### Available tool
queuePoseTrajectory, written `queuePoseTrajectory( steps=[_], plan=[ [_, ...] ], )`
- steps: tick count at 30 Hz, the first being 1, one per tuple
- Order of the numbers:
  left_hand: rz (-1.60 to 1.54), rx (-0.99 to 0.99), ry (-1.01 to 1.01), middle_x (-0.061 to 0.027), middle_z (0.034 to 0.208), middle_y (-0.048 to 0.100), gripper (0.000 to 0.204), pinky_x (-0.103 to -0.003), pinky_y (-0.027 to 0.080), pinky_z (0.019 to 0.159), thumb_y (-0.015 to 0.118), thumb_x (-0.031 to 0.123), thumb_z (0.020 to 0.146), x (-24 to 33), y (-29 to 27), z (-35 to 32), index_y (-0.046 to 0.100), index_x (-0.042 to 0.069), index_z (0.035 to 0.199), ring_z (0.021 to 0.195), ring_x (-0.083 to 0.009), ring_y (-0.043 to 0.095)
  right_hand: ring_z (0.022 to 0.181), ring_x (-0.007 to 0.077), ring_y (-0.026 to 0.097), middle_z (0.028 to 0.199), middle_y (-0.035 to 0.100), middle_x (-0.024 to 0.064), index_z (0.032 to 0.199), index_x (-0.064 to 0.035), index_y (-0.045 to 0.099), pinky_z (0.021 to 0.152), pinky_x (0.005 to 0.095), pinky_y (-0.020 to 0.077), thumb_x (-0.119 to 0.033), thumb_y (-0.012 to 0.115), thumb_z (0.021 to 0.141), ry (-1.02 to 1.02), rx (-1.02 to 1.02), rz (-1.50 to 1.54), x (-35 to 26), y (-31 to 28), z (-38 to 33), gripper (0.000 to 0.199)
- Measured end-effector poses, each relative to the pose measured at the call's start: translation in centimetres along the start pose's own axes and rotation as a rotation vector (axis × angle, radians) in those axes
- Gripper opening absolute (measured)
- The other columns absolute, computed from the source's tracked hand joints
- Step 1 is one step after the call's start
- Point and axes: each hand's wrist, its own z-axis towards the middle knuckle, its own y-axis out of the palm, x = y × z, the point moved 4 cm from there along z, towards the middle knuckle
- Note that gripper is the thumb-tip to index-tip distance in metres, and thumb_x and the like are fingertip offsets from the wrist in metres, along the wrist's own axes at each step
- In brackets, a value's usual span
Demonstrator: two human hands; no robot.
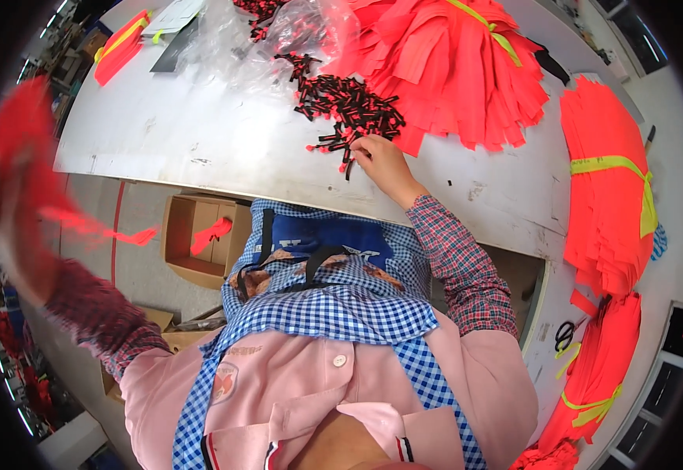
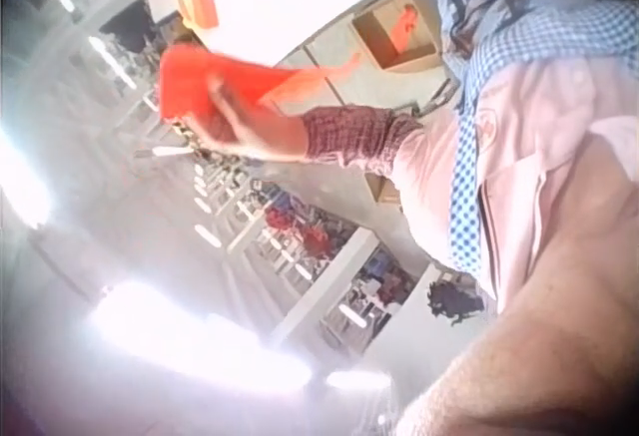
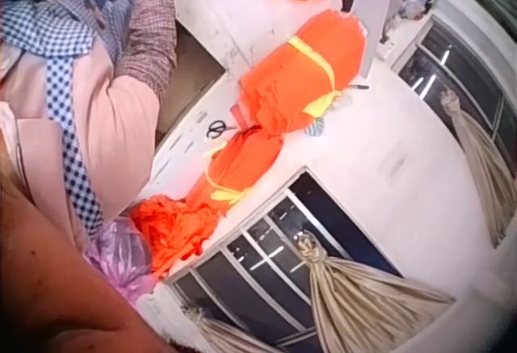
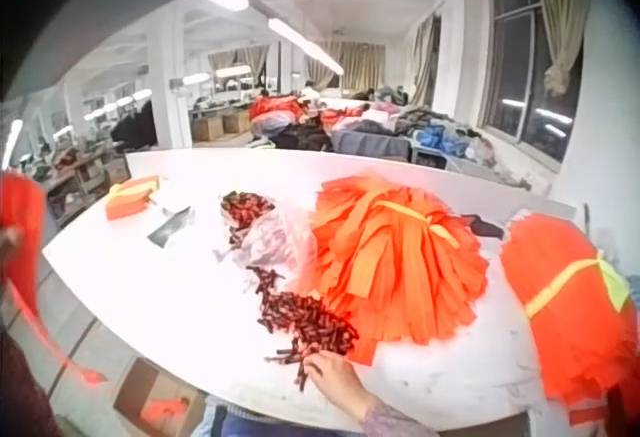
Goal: Attaching black plastic clips to neon pink fabric strips at a workbench in a production facility.
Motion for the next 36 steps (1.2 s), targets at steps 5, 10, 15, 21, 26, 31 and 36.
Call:
queuePoseTrajectory(
  steps=[5, 10, 15, 21, 26, 31, 36],
  plan=[
    [-0.244, -0.834, -0.752, -0.0014, 0.091, 0.066, 0.025, -0.023, 0.048, 0.075, 0.067, 0.013, 0.085, -10.0, 14.4, -11.0, 0.065, 0.001, 0.108, 0.081, -0.0067, 0.06, 0.086, 0.0307, 0.059, 0.082, 0.06, 0.0113, 0.087, -0.0047, 0.066, 0.075, 0.0391, 0.0476, -0.015, 0.059, 0.083, -0.17, -0.108, -0.161, -1.4, 4.0, 3.1, 0.013],
    [-0.48, -0.777, -0.766, 0.0008, 0.087, 0.064, 0.026, -0.022, 0.048, 0.071, 0.066, 0.017, 0.088, -13.6, 20.2, -17.0, 0.063, -0.002, 0.105, 0.079, -0.0056, 0.057, 0.076, 0.0112, 0.062, 0.09, 0.065, 0.0064, 0.103, 0.0016, 0.063, 0.067, 0.0251, 0.0513, -0.029, 0.057, 0.093, 0.343, -0.244, 0.808, -4.8, 3.3, 3.2, 0.032],
    [-0.478, -0.749, -0.719, -0.0016, 0.086, 0.065, 0.024, -0.022, 0.048, 0.071, 0.064, 0.018, 0.089, -12.5, 21.5, -18.3, 0.063, -0.002, 0.103, 0.078, -0.0065, 0.057, 0.075, 0.0066, 0.058, 0.084, 0.063, 0.0016, 0.101, 0.0014, 0.062, 0.065, 0.0222, 0.0502, -0.021, 0.062, 0.09, 0.213, -0.131, 0.902, -8.2, 2.2, 1.6, 0.025],
    [-0.46, -0.68, -0.595, -0.0026, 0.084, 0.065, 0.02, -0.023, 0.049, 0.068, 0.061, 0.017, 0.091, -11.3, 20.9, -18.0, 0.063, -0.003, 0.098, 0.077, -0.0072, 0.058, 0.071, 0.0043, 0.055, 0.08, 0.06, -0.0001, 0.097, 0.0014, 0.062, 0.062, 0.0195, 0.0454, -0.017, 0.06, 0.091, 0.195, -0.185, 0.862, -9.0, 2.6, -0.1, 0.019],
    [-0.206, -0.585, -0.281, -0.0085, 0.076, 0.064, 0.011, -0.026, 0.048, 0.058, 0.065, 0.011, 0.085, -10.0, 20.2, -18.6, 0.066, 0.002, 0.091, 0.065, -0.0167, 0.062, 0.066, 0.0022, 0.049, 0.074, 0.055, -0.002, 0.089, -0.0007, 0.057, 0.058, 0.0186, 0.0406, -0.017, 0.054, 0.094, 0.205, -0.128, 0.883, -9.3, 3.1, -1.6, 0.017],
    [-0.059, -0.549, 0.049, -0.01, 0.075, 0.06, 0.018, -0.03, 0.048, 0.054, 0.069, 0.007, 0.078, -8.8, 19.9, -19.5, 0.066, 0.005, 0.096, 0.063, -0.0253, 0.06, 0.066, 0.0034, 0.048, 0.074, 0.052, -0.0032, 0.085, -0.0067, 0.053, 0.061, 0.0193, 0.0424, -0.019, 0.052, 0.095, 0.436, -0.093, 1.234, -9.4, 5.0, -3.3, 0.016],
    [-0.104, -0.6, 0.195, -0.0109, 0.081, 0.061, 0.022, -0.03, 0.05, 0.058, 0.069, 0.007, 0.077, -7.7, 19.8, -20.2, 0.066, 0.003, 0.099, 0.069, -0.0248, 0.062, 0.071, 0.0068, 0.055, 0.08, 0.058, -0.0013, 0.087, -0.0076, 0.055, 0.065, 0.0218, 0.0472, -0.026, 0.053, 0.095, 0.625, -0.163, 1.652, -8.3, 7.1, -4.3, 0.02]
  ],
)
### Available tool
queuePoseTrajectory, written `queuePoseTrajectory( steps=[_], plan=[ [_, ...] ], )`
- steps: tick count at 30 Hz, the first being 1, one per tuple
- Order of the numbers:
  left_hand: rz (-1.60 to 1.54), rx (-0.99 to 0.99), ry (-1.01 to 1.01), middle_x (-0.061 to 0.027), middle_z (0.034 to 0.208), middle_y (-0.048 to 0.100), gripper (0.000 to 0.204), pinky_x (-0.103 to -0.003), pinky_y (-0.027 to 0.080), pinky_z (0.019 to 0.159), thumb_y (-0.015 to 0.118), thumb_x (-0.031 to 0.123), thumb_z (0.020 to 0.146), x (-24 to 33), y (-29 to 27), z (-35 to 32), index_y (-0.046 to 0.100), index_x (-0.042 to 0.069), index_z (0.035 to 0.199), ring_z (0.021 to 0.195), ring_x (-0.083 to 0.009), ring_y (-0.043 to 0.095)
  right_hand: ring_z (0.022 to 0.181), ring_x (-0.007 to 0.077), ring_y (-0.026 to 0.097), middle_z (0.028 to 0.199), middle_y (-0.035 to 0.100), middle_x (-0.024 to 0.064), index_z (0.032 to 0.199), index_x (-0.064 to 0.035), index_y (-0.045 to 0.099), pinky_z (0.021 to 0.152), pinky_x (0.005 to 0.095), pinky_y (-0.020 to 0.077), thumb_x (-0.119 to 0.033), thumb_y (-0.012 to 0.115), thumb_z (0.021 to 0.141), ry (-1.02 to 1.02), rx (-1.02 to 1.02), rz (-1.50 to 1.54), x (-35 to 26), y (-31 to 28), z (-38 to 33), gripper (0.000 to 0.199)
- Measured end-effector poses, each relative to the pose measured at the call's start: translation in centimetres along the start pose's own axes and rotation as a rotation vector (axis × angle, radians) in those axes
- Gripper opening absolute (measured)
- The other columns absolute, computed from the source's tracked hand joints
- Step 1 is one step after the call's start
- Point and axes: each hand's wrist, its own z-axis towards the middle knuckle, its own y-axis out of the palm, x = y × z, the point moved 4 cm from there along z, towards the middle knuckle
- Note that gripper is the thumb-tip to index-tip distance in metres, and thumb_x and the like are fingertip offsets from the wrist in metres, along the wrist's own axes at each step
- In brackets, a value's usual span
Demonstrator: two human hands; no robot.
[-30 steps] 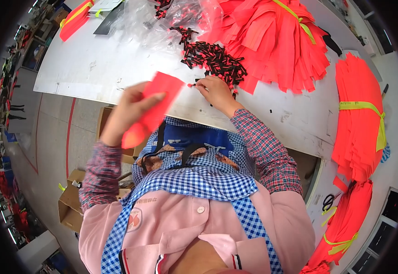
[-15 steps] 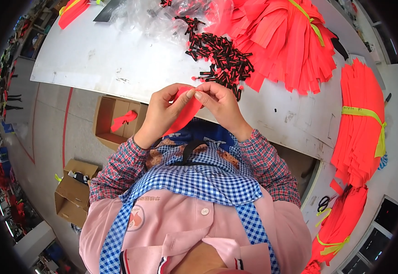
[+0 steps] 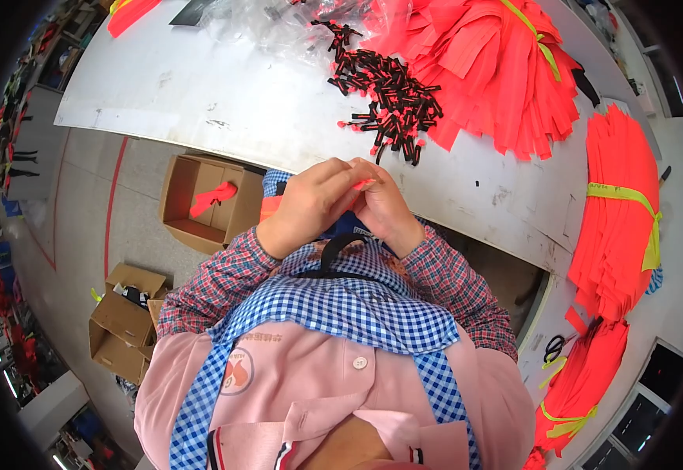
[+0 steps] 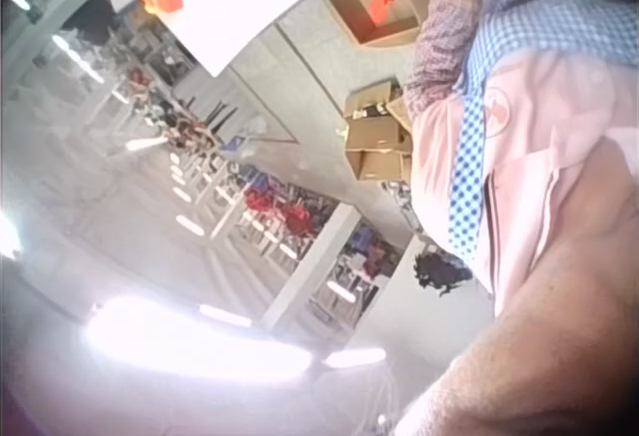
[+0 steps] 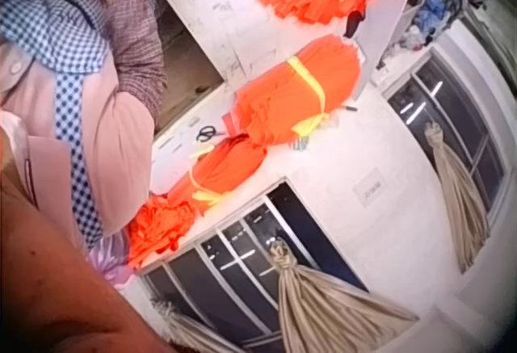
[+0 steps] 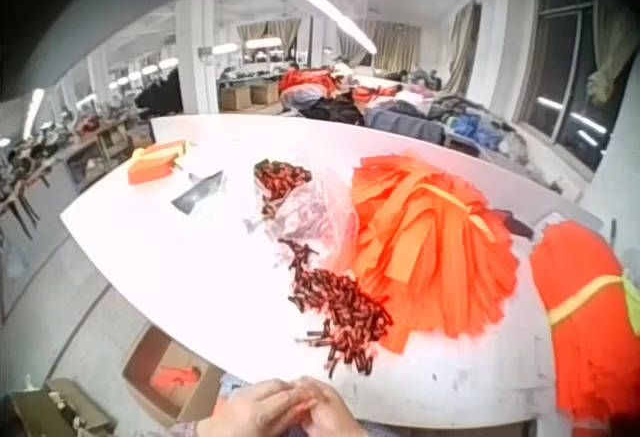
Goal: Attaching black plastic clips to neon pink fabric strips at a workbench in a production facility.
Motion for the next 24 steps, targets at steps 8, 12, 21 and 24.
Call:
queuePoseTrajectory(
  steps=[8, 12, 21, 24],
  plan=[
    [-0.502, 0.048, -0.778, -0.0035, 0.094, 0.065, 0.018, -0.023, 0.048, 0.078, 0.061, 0.007, 0.089, -7.6, -1.7, 0.8, 0.064, -0.002, 0.104, 0.086, -0.008, 0.059, 0.076, 0.025, 0.062, 0.086, 0.061, 0.0131, 0.096, -0.0026, 0.063, 0.065, 0.034, 0.0486, -0.017, 0.061, 0.086, -0.538, 0.132, -1.637, -6.4, -5.5, 6.0, 0.018],
    [-0.49, 0.026, -0.877, -0.0015, 0.092, 0.065, 0.02, -0.021, 0.048, 0.076, 0.062, 0.01, 0.09, -10.4, -0.9, 2.9, 0.064, -0.002, 0.105, 0.084, -0.0065, 0.059, 0.083, 0.0264, 0.059, 0.083, 0.058, 0.0102, 0.093, -0.0056, 0.063, 0.067, 0.038, 0.0494, -0.021, 0.064, 0.082, -0.634, -0.007, -1.967, -6.3, -5.7, 9.4, 0.019],
    [-0.694, 0.083, -1.158, -0.0035, 0.085, 0.066, 0.022, -0.02, 0.049, 0.064, 0.063, 0.014, 0.09, -12.5, -0.3, 2.2, 0.064, 0.0, 0.106, 0.072, -0.0062, 0.059, 0.08, 0.0259, 0.058, 0.082, 0.054, 0.0074, 0.086, -0.0071, 0.058, 0.065, 0.0369, 0.0503, -0.021, 0.066, 0.08, -0.563, -0.015, -1.955, -6.2, -5.1, 9.7, 0.017],
    [-0.664, 0.096, -1.055, -0.0039, 0.085, 0.066, 0.022, -0.02, 0.049, 0.064, 0.063, 0.013, 0.089, -11.5, -0.8, 1.6, 0.063, -0.001, 0.106, 0.072, -0.006, 0.059, 0.08, 0.0269, 0.058, 0.082, 0.055, 0.0083, 0.086, -0.0068, 0.062, 0.068, 0.038, 0.0491, -0.02, 0.067, 0.079, -0.596, -0.032, -1.953, -5.8, -5.0, 9.9, 0.015]
  ],
)
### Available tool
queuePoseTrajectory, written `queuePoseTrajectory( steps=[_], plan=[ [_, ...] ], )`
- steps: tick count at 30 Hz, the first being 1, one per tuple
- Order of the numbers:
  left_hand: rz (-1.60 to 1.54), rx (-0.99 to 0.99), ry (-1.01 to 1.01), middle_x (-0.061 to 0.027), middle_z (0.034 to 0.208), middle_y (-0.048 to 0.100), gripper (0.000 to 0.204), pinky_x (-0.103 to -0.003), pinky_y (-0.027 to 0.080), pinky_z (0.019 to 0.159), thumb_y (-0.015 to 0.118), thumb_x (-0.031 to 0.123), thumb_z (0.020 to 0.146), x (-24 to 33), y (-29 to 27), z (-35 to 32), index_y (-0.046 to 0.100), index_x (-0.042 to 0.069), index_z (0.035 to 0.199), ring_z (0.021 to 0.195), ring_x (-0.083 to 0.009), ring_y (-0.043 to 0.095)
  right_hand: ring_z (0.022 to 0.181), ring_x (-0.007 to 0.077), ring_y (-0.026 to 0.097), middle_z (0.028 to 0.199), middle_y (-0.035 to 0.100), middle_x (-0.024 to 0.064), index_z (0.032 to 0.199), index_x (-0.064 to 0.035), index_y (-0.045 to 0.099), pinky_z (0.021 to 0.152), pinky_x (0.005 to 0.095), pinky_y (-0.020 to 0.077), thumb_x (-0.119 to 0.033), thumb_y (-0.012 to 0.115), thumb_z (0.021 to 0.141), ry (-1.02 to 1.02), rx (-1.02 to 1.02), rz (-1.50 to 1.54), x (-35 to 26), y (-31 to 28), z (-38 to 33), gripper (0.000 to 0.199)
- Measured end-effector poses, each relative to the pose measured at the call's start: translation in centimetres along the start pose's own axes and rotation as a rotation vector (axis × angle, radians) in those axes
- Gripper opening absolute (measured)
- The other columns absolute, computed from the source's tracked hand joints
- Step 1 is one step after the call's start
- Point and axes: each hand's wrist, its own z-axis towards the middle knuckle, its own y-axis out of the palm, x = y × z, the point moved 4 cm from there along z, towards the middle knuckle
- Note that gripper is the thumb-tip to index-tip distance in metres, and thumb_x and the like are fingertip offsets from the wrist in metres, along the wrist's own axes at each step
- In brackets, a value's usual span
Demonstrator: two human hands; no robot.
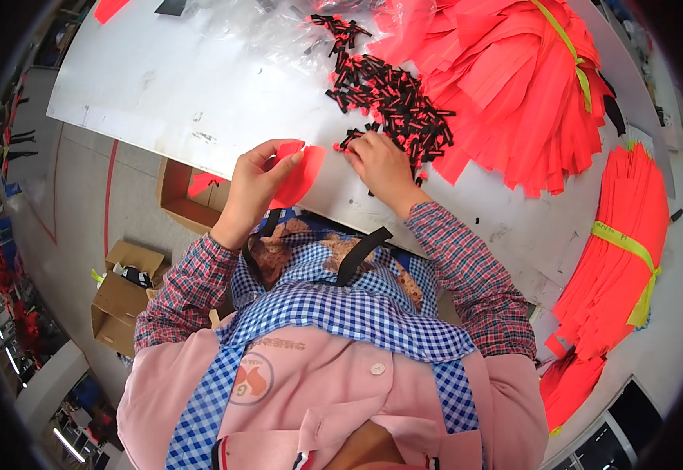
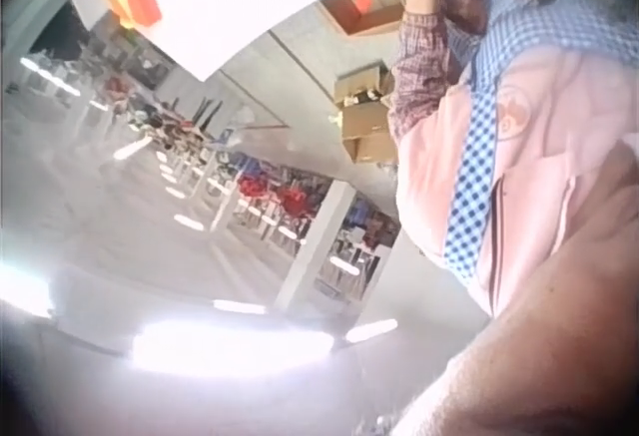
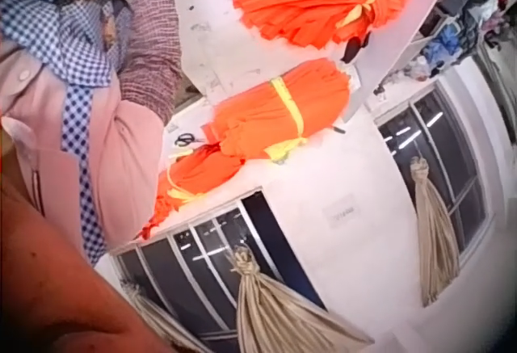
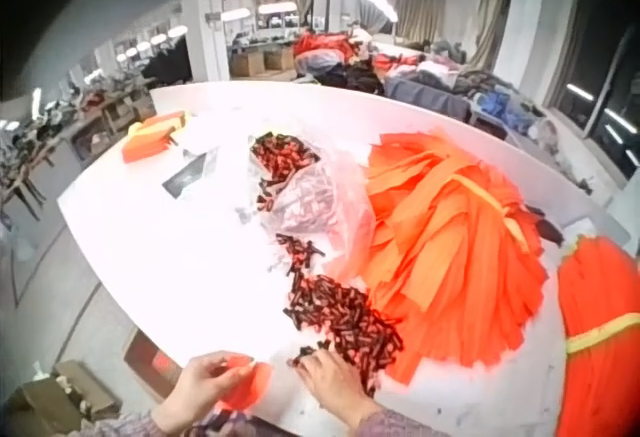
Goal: Attaching black plastic clips to neon pink fabric strips at a workbench in a production facility.
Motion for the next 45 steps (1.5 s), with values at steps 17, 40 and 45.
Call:
queuePoseTrajectory(
  steps=[17, 40, 45],
  plan=[
    [-0.021, -0.096, 0.508, -0.0061, 0.1, 0.062, 0.02, -0.024, 0.046, 0.083, 0.062, 0.008, 0.088, -1.7, 2.4, -14.5, 0.064, 0.0, 0.106, 0.093, -0.0121, 0.059, 0.081, 0.0075, 0.06, 0.092, 0.064, 0.0042, 0.108, 0.002, 0.061, 0.073, 0.0209, 0.0503, -0.008, 0.066, 0.085, 0.204, 0.112, 1.113, -14.5, -7.8, -10.3, 0.025],
    [-0.315, -0.366, 0.337, -0.0049, 0.104, 0.062, 0.034, -0.025, 0.049, 0.084, 0.058, 0.006, 0.091, -0.5, 2.3, -12.7, 0.052, 0.002, 0.124, 0.094, -0.0104, 0.059, 0.072, 0.0054, 0.056, 0.085, 0.064, 0.0009, 0.106, 0.0001, 0.063, 0.063, 0.0196, 0.0462, -0.014, 0.065, 0.087, 0.33, -0.147, 1.272, -13.0, -5.9, -9.3, 0.023],
    [-0.565, -0.432, 0.122, -0.0046, 0.104, 0.06, 0.032, -0.026, 0.051, 0.084, 0.057, 0.006, 0.091, 0.5, 2.2, -11.1, 0.053, 0.004, 0.123, 0.093, -0.0116, 0.06, 0.072, 0.0063, 0.056, 0.084, 0.063, 0.0006, 0.099, -0.0007, 0.064, 0.063, 0.0203, 0.0466, -0.014, 0.065, 0.088, 0.303, -0.068, 1.453, -12.8, -5.4, -8.4, 0.018]
  ],
)
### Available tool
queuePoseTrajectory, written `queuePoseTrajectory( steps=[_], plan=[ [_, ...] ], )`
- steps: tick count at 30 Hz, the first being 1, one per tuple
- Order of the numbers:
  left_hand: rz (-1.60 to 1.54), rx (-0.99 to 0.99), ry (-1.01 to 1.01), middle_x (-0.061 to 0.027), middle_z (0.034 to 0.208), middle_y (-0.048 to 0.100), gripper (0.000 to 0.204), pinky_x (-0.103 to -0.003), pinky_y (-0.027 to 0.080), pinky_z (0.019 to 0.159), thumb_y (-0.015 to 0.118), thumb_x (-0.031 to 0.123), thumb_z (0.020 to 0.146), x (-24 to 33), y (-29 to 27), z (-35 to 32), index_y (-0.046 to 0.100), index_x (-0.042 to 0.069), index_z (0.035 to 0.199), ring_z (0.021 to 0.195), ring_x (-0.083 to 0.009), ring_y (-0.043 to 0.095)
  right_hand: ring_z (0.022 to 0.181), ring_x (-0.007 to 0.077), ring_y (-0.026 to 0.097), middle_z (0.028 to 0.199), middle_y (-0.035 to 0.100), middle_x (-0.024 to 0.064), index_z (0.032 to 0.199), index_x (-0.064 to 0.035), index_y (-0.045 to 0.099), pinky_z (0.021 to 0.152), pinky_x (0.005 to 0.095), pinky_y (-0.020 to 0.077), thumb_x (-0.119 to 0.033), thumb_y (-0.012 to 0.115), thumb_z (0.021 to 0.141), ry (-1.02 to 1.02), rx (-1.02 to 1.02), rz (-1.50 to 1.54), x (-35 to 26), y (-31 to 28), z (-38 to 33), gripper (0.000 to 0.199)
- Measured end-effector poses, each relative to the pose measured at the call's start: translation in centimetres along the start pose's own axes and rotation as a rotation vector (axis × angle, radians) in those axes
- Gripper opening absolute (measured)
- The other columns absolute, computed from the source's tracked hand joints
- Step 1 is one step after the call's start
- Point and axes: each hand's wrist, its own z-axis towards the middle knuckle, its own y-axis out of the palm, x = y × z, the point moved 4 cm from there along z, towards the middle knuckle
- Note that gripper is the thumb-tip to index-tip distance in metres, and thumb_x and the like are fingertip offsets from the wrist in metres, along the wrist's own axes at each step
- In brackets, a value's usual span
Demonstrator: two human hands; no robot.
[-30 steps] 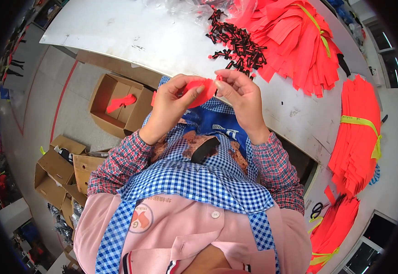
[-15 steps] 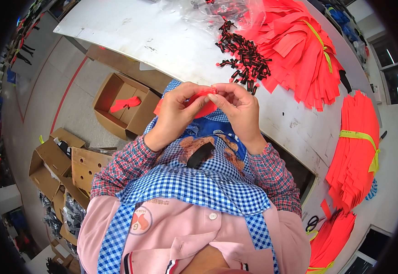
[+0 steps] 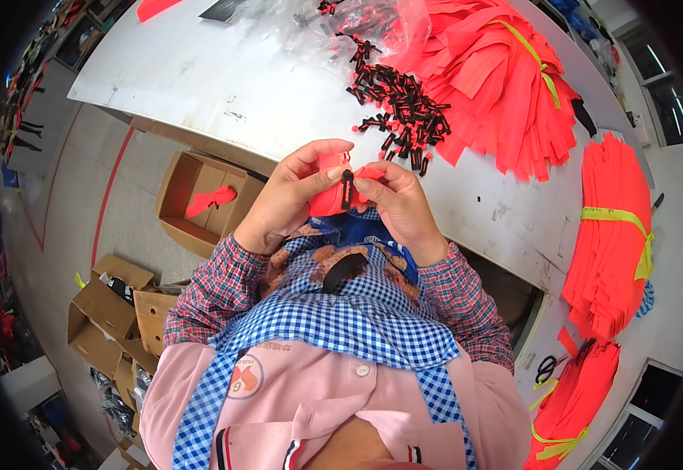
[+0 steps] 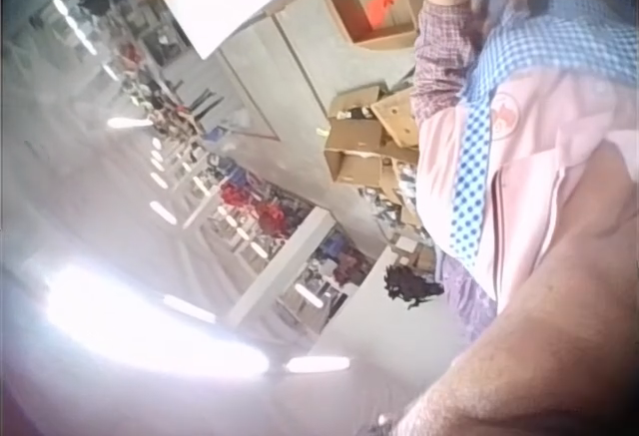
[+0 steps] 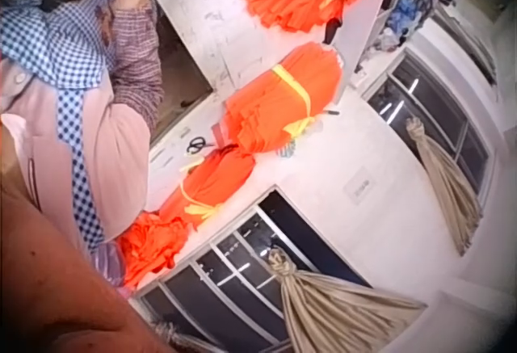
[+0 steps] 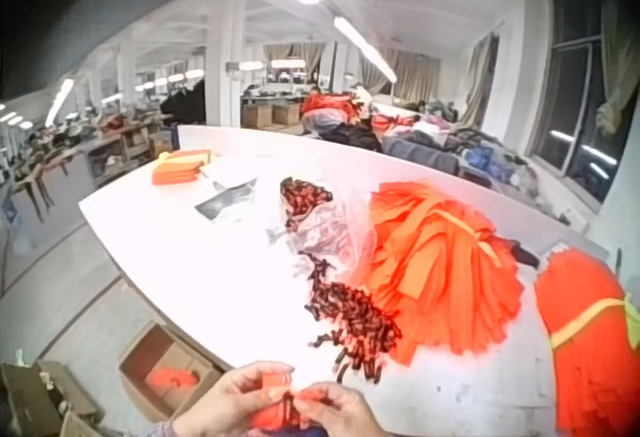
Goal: Attaching black plastic clips to neon pink fabric strips at a workbench in a production facility.
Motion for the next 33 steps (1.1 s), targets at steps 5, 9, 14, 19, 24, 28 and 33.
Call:
queuePoseTrajectory(
  steps=[5, 9, 14, 19, 24, 28, 33],
  plan=[
    [-0.123, -0.099, -0.065, -0.0075, 0.108, 0.061, 0.034, -0.027, 0.051, 0.085, 0.056, 0.005, 0.092, 0.5, -0.3, 1.4, 0.051, 0.001, 0.125, 0.096, -0.0134, 0.061, 0.075, 0.0067, 0.057, 0.084, 0.061, 0.0001, 0.096, -0.0002, 0.062, 0.067, 0.0204, 0.0469, -0.013, 0.063, 0.089, -0.026, -0.049, 0.053, -0.6, 0.2, 1.5, 0.015],
    [-0.12, -0.086, -0.071, -0.0093, 0.11, 0.061, 0.034, -0.026, 0.051, 0.085, 0.055, 0.005, 0.092, 1.1, -0.6, 2.3, 0.05, 0.001, 0.125, 0.097, -0.0139, 0.061, 0.081, 0.0063, 0.056, 0.088, 0.06, 0.0012, 0.097, 0.0, 0.059, 0.073, 0.0205, 0.0457, -0.01, 0.059, 0.09, 0.044, -0.08, 0.179, -0.9, 0.2, 2.9, 0.012],
    [-0.001, -0.111, -0.066, -0.0081, 0.11, 0.061, 0.032, -0.025, 0.05, 0.086, 0.053, 0.002, 0.092, 2.0, -1.2, 3.1, 0.05, -0.001, 0.123, 0.098, -0.013, 0.061, 0.084, 0.0066, 0.056, 0.089, 0.06, 0.0014, 0.095, -0.0005, 0.059, 0.077, 0.0217, 0.0451, -0.01, 0.058, 0.09, 0.077, -0.152, 0.215, -1.3, 0.5, 4.2, 0.011],
    [0.15, -0.205, -0.088, -0.0065, 0.109, 0.062, 0.031, -0.025, 0.049, 0.086, 0.053, 0.002, 0.092, 3.3, -1.4, 3.7, 0.051, -0.001, 0.123, 0.098, -0.0117, 0.06, 0.081, 0.0049, 0.053, 0.086, 0.058, -0.0012, 0.093, -0.0014, 0.059, 0.075, 0.0211, 0.0436, -0.013, 0.058, 0.089, 0.111, -0.06, 0.217, -1.2, 0.8, 4.5, 0.012],
    [0.289, -0.233, -0.112, -0.0058, 0.108, 0.062, 0.03, -0.025, 0.048, 0.087, 0.055, 0.003, 0.091, 3.7, -1.7, 4.1, 0.053, -0.001, 0.121, 0.099, -0.0108, 0.059, 0.078, 0.0029, 0.049, 0.082, 0.056, -0.004, 0.09, -0.0022, 0.06, 0.07, 0.0186, 0.0402, -0.015, 0.059, 0.088, -0.001, -0.128, -0.017, -1.2, -0.1, 4.6, 0.013],
    [0.214, -0.281, -0.128, -0.0064, 0.11, 0.062, 0.029, -0.025, 0.046, 0.089, 0.057, 0.003, 0.09, 3.3, -1.0, 4.4, 0.055, -0.002, 0.119, 0.101, -0.0113, 0.058, 0.077, 0.0024, 0.048, 0.081, 0.055, -0.0046, 0.09, -0.0017, 0.06, 0.069, 0.018, 0.0395, -0.016, 0.059, 0.088, 0.021, -0.139, 0.037, -1.6, -0.1, 4.7, 0.015],
    [0.213, -0.309, -0.111, -0.0071, 0.11, 0.063, 0.029, -0.025, 0.046, 0.091, 0.057, 0.003, 0.09, 3.3, -0.5, 4.5, 0.056, -0.002, 0.118, 0.101, -0.0121, 0.059, 0.078, 0.0031, 0.05, 0.082, 0.057, -0.0034, 0.091, -0.0006, 0.061, 0.069, 0.0183, 0.0403, -0.016, 0.059, 0.087, 0.026, -0.045, 0.165, -1.5, -0.1, 3.9, 0.016]
  ],
)
